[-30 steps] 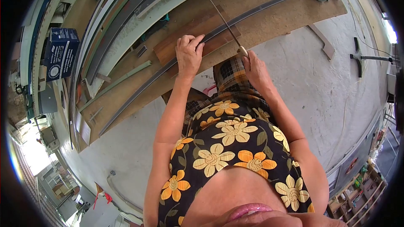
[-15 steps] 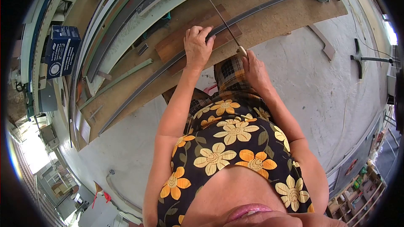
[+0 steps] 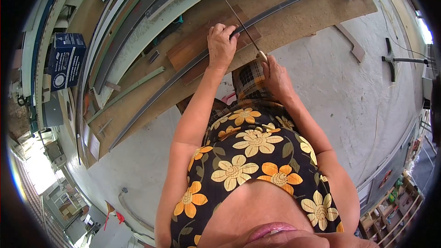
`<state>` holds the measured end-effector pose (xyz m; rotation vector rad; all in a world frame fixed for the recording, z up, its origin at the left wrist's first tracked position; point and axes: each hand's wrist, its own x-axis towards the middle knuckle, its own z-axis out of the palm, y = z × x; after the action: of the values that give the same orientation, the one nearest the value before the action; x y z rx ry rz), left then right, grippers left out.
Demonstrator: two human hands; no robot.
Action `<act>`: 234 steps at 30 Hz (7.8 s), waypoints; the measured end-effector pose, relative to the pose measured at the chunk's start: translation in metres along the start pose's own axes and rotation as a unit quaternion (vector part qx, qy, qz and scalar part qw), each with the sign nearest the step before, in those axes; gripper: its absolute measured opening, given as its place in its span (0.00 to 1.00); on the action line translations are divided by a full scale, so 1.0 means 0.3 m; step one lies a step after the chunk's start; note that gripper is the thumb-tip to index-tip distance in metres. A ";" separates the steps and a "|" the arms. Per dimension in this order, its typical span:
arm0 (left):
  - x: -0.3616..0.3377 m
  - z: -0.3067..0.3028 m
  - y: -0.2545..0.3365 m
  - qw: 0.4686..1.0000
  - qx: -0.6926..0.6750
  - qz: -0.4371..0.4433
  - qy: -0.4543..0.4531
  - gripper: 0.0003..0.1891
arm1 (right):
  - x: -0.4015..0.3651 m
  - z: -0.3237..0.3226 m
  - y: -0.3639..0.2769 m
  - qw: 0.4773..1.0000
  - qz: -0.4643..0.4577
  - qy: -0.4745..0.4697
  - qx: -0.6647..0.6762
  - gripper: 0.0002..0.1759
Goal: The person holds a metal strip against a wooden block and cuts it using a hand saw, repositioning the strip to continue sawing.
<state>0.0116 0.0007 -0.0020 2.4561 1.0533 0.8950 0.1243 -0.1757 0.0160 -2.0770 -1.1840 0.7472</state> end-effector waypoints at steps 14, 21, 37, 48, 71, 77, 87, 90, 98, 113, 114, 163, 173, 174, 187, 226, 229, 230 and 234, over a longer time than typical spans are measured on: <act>0.005 0.008 -0.005 0.999 -0.027 0.011 0.022 0.12 | 0.000 0.000 -0.009 1.000 0.014 -0.009 0.001 0.13; 0.003 0.014 -0.007 0.999 -0.030 0.004 0.028 0.12 | 0.001 0.006 -0.006 1.000 0.014 -0.012 -0.024 0.13; 0.001 0.026 -0.009 0.999 -0.018 0.000 0.038 0.11 | 0.002 -0.015 -0.032 0.998 0.027 -0.032 -0.040 0.12; 0.008 0.019 -0.001 0.999 -0.020 0.011 0.046 0.10 | 0.003 -0.016 -0.039 0.999 0.024 -0.029 -0.040 0.12; 0.005 0.016 0.001 0.999 -0.008 0.007 0.038 0.09 | 0.022 -0.035 -0.045 0.997 0.027 -0.040 -0.053 0.12; 0.003 0.015 0.006 0.999 -0.010 0.004 0.040 0.09 | 0.022 -0.018 -0.031 0.998 0.027 -0.040 -0.050 0.12; 0.004 0.016 0.000 0.999 -0.004 0.013 0.043 0.09 | 0.020 -0.024 -0.047 0.998 0.024 -0.034 -0.048 0.13; 0.001 0.016 0.007 0.999 -0.005 0.007 0.040 0.09 | 0.033 -0.023 -0.056 0.998 0.020 -0.028 -0.057 0.13; 0.001 0.029 0.001 0.999 -0.009 0.001 0.053 0.09 | 0.127 -0.002 -0.076 0.998 -0.003 -0.010 -0.061 0.12; 0.000 0.030 0.004 0.999 -0.011 -0.011 0.050 0.10 | 0.044 -0.022 -0.052 0.997 0.018 -0.033 -0.071 0.13; 0.001 0.030 0.004 0.999 -0.011 -0.011 0.050 0.10 | 0.053 -0.021 -0.054 0.997 0.018 -0.034 -0.074 0.14; 0.001 0.027 0.010 0.998 -0.016 -0.003 0.060 0.10 | 0.137 0.010 -0.061 0.996 -0.039 -0.002 -0.084 0.14; 0.002 0.028 0.007 0.998 -0.012 -0.006 0.053 0.09 | 0.038 -0.017 -0.066 0.996 0.032 -0.037 -0.072 0.14; 0.001 0.025 0.011 0.998 -0.014 -0.007 0.055 0.09 | 0.044 -0.011 -0.056 0.997 0.018 -0.028 -0.068 0.14; 0.005 0.023 0.008 0.998 -0.006 -0.011 0.059 0.08 | 0.028 -0.021 -0.042 0.997 0.026 -0.036 -0.064 0.12; 0.001 0.025 0.006 0.999 -0.010 -0.012 0.051 0.08 | 0.031 -0.015 -0.031 0.998 0.006 -0.027 -0.055 0.13; -0.001 0.024 0.012 0.999 -0.014 -0.017 0.048 0.08 | 0.087 -0.008 -0.047 0.995 0.023 -0.040 -0.091 0.13; 0.000 0.025 0.011 0.999 -0.013 -0.018 0.046 0.08 | 0.103 -0.005 -0.057 0.996 0.014 -0.032 -0.081 0.13; 0.003 0.023 0.011 0.999 -0.011 -0.011 0.048 0.08 | 0.106 -0.001 -0.073 0.997 0.019 -0.025 -0.070 0.14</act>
<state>0.0182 -0.0012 -0.0051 2.3990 1.0942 1.0212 0.1267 -0.1388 0.0273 -2.2124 -1.2594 0.7573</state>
